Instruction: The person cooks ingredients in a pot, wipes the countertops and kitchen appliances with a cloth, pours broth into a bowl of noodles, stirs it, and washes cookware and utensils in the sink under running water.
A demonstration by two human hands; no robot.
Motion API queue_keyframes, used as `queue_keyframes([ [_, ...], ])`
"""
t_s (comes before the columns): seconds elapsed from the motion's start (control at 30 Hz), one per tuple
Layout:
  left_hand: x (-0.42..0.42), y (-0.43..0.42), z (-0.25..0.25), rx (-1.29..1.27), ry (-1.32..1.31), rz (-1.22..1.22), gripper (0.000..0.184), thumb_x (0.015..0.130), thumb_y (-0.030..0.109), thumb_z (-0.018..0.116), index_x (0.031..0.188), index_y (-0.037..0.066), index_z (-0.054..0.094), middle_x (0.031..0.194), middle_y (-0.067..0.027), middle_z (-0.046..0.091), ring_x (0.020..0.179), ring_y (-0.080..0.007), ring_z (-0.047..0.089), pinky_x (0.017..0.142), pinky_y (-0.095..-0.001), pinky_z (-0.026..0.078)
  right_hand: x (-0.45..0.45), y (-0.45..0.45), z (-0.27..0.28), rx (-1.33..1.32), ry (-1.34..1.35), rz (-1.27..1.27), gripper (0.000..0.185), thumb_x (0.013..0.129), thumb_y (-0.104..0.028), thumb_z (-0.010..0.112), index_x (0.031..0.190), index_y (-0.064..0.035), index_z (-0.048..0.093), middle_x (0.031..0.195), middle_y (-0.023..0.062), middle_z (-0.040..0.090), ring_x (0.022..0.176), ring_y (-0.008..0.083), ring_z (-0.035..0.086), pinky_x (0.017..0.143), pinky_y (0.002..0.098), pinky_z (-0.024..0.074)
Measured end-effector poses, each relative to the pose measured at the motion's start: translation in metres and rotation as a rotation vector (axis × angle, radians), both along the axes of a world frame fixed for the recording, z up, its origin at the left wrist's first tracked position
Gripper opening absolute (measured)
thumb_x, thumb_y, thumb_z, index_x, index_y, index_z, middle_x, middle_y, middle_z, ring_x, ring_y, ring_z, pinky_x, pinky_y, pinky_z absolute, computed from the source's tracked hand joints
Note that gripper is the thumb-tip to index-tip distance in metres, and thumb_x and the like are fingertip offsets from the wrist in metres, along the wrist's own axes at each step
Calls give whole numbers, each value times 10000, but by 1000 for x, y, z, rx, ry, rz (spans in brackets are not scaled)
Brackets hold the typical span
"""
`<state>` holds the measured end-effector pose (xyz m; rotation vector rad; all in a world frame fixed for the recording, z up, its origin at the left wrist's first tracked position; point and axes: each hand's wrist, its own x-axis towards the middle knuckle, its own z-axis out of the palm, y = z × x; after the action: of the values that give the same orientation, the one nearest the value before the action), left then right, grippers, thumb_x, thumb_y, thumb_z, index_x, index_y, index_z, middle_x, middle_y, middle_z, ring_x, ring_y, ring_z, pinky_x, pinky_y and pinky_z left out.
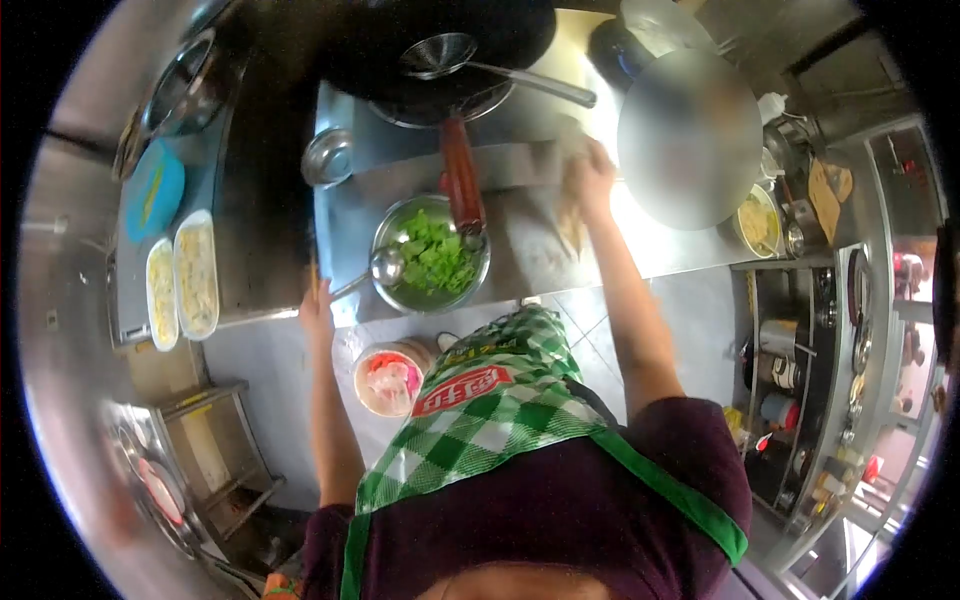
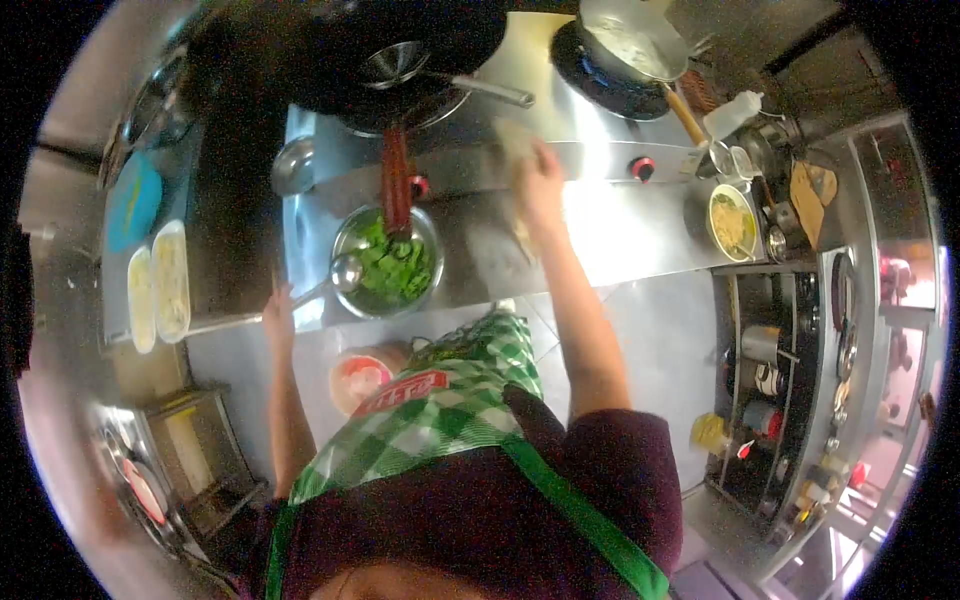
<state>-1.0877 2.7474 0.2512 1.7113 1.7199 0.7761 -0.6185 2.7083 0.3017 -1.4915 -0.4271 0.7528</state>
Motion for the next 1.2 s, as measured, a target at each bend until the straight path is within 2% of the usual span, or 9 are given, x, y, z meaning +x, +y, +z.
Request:
queue_keyframes([
  [0.1,7,-17,2,7,-160,105,369,858,316,480,970,-13,603,760,-70,592,738,-152,528,687,-282,405,-11,76,-18,237,-957,127,304,698,-15,493,995,0,554,1041,207,524,943,343,496,849,394,397],
  [0.17,0,-23,-19,-29,-300,179,350,868,310,463,920,-1,615,772,-44,585,745,-121,502,689,-264,379,-33,101,-31,-160,-1007,363,305,686,-71,524,990,-61,555,1000,168,514,965,341,485,831,392,404],
  [0.2,8,-29,-14,-119,-174,297,349,883,308,436,904,9,616,772,-32,577,768,-114,495,700,-264,365,-39,99,-28,7,-1511,236,294,694,-111,544,986,-80,557,1023,136,509,975,309,484,830,397,401],
  [0.33,55,-57,6,-173,-250,425,387,894,354,399,939,40,620,746,-7,543,572,-68,435,510,-216,348,20,102,-69,57,-1062,518,400,699,-144,586,1089,-84,519,1132,131,469,1077,313,424,938,438,305],
  [0.4,82,-62,23,-220,-246,485,403,893,376,387,959,52,619,734,-3,531,504,-52,393,439,-203,318,66,81,-39,-10,-1466,440,382,704,-129,580,1081,-95,525,1210,114,442,1127,300,404,947,442,311],
  [0.47,91,-70,15,-220,-232,509,421,892,397,376,980,63,617,724,-2,520,455,-39,350,386,-196,283,110,82,-34,-79,-1384,477,385,715,-134,578,1093,-85,521,1245,119,418,1170,304,367,990,450,262],
  [0.77,90,-76,-11,-114,-295,628,505,879,455,363,982,29,615,697,-26,533,488,-61,377,399,-210,288,96,121,-28,-44,-1308,581,426,726,-100,552,1146,-82,481,1231,121,408,1200,337,313,1004,486,222],
  [1.07,108,-97,22,-181,-230,742,474,888,427,391,969,14,608,632,3,492,423,-37,305,366,-200,214,192,335,-62,-187,-1517,567,545,748,-142,549,1265,-139,375,1313,100,315,1246,303,231,1007,535,162],
  [1.2,112,-137,23,-144,-247,947,478,875,453,372,980,51,609,703,7,501,496,-38,327,422,-186,238,225,408,-97,26,-1314,379,426,774,-94,454,1199,-85,437,1142,191,464,973,344,494,833,425,397],
])
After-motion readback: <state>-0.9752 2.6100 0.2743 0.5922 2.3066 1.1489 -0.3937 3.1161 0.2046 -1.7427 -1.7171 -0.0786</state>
